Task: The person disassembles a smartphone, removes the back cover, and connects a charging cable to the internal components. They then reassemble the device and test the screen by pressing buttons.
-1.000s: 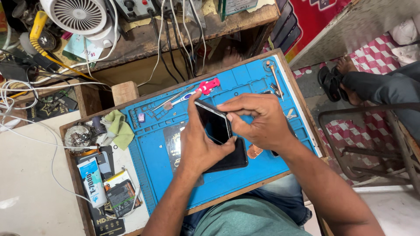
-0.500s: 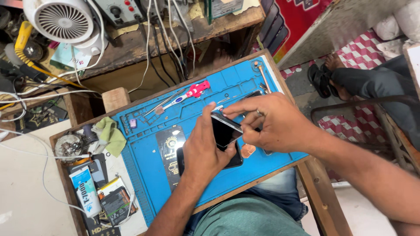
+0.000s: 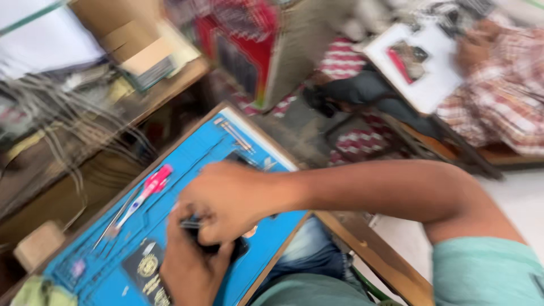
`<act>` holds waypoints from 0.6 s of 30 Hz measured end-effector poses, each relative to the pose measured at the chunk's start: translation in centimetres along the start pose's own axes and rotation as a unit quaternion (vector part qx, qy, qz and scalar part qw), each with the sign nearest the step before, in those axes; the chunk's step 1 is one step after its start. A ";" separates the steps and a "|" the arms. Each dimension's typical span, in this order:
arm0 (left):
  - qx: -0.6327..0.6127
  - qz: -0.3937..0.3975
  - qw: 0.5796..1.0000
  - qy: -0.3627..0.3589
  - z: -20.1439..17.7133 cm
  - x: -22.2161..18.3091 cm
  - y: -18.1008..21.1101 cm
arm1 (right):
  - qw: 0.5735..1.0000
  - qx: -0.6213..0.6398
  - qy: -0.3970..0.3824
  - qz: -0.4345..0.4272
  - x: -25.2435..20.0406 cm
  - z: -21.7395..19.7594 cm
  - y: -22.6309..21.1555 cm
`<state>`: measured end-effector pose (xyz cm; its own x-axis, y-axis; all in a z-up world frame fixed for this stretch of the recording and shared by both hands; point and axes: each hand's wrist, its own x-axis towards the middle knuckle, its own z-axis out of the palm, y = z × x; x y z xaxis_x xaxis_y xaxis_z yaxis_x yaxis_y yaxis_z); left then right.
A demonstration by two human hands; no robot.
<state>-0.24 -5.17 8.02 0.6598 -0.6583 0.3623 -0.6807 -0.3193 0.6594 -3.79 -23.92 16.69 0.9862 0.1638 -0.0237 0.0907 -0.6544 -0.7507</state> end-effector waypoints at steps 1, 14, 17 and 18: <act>-0.014 0.040 0.999 0.015 0.1 0.2 -0.2 | 0.999 -0.020 0.006 -0.028 0.5 0.4 0.5; -0.056 -0.059 0.984 -0.158 5.0 4.4 5.0 | 0.978 -0.155 0.084 -0.109 6.7 5.9 6.4; -0.052 -0.105 0.979 -0.167 3.2 4.8 3.7 | 0.991 -0.033 0.069 -0.110 4.3 4.4 4.2; -0.048 -0.127 0.977 -0.167 2.3 4.7 3.2 | 0.993 0.018 0.068 -0.092 3.3 3.4 3.5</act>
